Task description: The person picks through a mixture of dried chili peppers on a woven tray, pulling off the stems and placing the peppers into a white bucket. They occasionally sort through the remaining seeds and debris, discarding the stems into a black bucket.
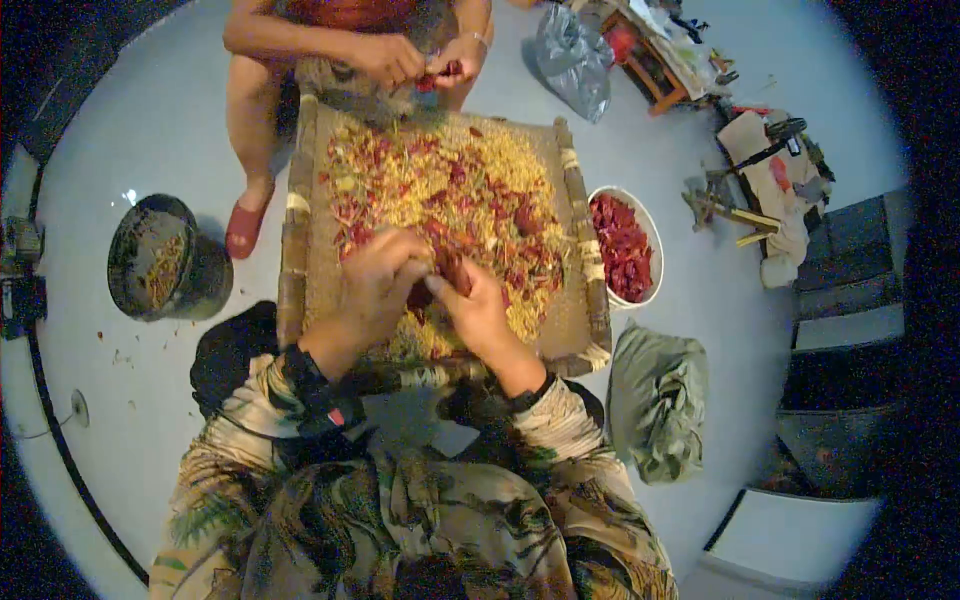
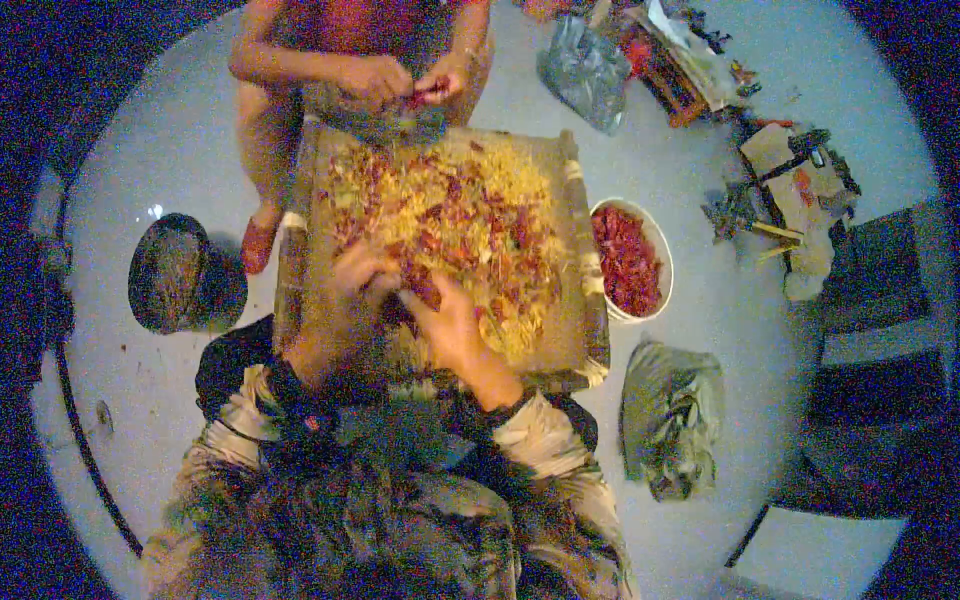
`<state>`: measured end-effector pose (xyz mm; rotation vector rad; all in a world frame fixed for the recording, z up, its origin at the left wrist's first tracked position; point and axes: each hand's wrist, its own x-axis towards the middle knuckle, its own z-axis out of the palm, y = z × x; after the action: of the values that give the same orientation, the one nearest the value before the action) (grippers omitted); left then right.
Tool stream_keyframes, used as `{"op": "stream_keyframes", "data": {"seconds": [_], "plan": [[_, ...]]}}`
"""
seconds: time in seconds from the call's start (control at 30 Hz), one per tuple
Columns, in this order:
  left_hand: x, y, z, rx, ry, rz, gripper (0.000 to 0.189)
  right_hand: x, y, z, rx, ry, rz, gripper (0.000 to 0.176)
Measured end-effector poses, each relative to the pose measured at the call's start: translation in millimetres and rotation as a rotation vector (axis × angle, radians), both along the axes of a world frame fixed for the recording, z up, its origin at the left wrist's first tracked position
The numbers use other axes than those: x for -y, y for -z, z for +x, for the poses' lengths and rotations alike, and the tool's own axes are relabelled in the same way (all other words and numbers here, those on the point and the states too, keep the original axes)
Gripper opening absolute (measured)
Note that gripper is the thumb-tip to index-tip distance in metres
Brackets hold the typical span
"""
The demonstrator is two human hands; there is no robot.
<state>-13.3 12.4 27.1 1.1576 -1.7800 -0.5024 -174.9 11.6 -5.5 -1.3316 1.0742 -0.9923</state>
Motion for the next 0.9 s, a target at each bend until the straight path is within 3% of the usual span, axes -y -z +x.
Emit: {"op": "stream_keyframes", "data": {"seconds": [0.13,0.27,0.37,0.47,0.6,0.67,0.77,0.9], "plan": [[7.2,10.1,-0.7,-0.056,0.046,-0.118,0.013,3.9,12.4,-0.5,-0.023,0.006,0.021,0.019],[-1.8,8.4,-3.3,-0.146,-0.011,0.137,0.013,-4.0,-8.9,4.8,-0.015,0.024,0.052,0.017],[-1.4,21.3,-6.8,-0.494,0.017,0.504,0.011,-8.5,-22.6,8.6,0.040,-0.002,0.065,0.018],[1.1,20.7,-6.5,-0.677,0.060,0.547,0.010,-6.5,-9.6,10.6,0.049,0.029,-0.088,0.015],[4.8,32.5,-6.7,-0.977,0.160,0.656,0.005,-9.9,-28.4,5.3,-0.363,0.027,-0.267,0.016],[4.9,39.6,-3.5,-1.077,0.220,0.709,0.006,-6.6,-20.7,0.6,-0.446,-0.017,-0.411,0.018],[0.9,28.9,4.9,-1.171,0.261,0.954,0.008,-4.2,-17.0,1.8,-0.375,-0.048,-0.635,0.021],[-6.9,13.3,2.8,-1.330,0.192,1.061,0.005,-4.5,-9.2,1.1,-0.460,-0.040,-0.785,0.026]]}}
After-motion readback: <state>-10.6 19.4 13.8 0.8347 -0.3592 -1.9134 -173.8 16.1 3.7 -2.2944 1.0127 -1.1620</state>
